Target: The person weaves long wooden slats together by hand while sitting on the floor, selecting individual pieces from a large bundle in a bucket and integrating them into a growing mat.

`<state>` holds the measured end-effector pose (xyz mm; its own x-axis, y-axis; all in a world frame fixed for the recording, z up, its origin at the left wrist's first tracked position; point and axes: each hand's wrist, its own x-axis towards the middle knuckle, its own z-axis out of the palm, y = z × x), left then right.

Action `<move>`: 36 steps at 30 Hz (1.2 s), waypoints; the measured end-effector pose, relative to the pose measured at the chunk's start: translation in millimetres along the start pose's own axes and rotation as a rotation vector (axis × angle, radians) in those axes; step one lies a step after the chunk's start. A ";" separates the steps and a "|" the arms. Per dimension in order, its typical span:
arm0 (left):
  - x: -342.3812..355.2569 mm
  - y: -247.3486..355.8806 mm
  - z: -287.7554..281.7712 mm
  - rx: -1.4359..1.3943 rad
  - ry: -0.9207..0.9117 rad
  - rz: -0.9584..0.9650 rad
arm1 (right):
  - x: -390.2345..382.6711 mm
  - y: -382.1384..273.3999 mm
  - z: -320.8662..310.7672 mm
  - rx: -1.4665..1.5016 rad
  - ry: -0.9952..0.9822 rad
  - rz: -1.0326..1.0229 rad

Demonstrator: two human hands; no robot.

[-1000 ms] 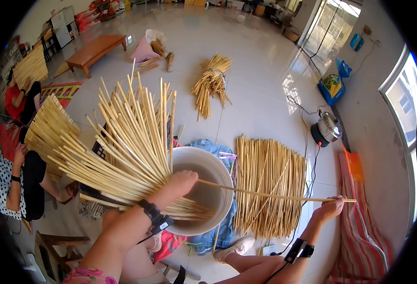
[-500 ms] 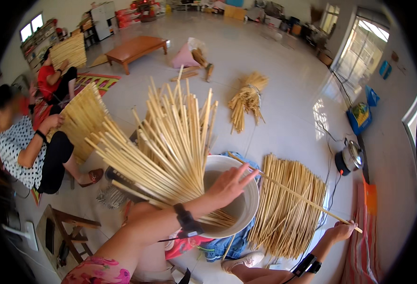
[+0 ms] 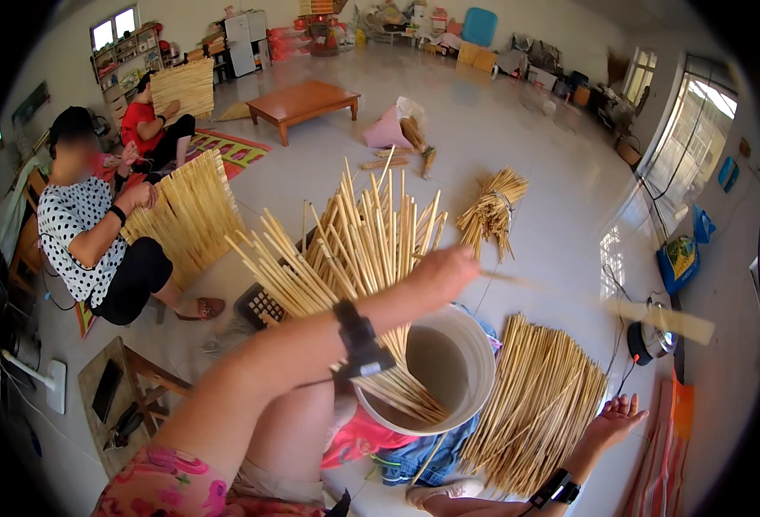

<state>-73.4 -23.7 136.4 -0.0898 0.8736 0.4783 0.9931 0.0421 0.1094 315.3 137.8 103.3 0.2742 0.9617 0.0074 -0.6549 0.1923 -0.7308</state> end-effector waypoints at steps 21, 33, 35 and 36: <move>-285.4 -207.5 -192.4 -0.910 0.473 -0.986 | -5.5 44.3 -7.4 -0.154 -0.104 0.120; -361.1 -203.1 21.8 -0.814 0.141 -1.146 | -15.6 59.3 3.9 -0.244 -0.198 0.141; -366.6 -200.8 51.6 -0.806 0.060 -1.163 | -18.4 61.4 5.5 -0.258 -0.224 0.141; -365.4 -196.9 63.2 -0.888 0.048 -1.210 | -19.7 61.3 6.5 -0.268 -0.234 0.143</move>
<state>-231.4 -320.6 -115.0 -0.8201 0.5098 -0.2600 -0.0471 0.3926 0.9185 265.2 131.9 62.8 0.0050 0.9997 0.0251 -0.4593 0.0246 -0.8879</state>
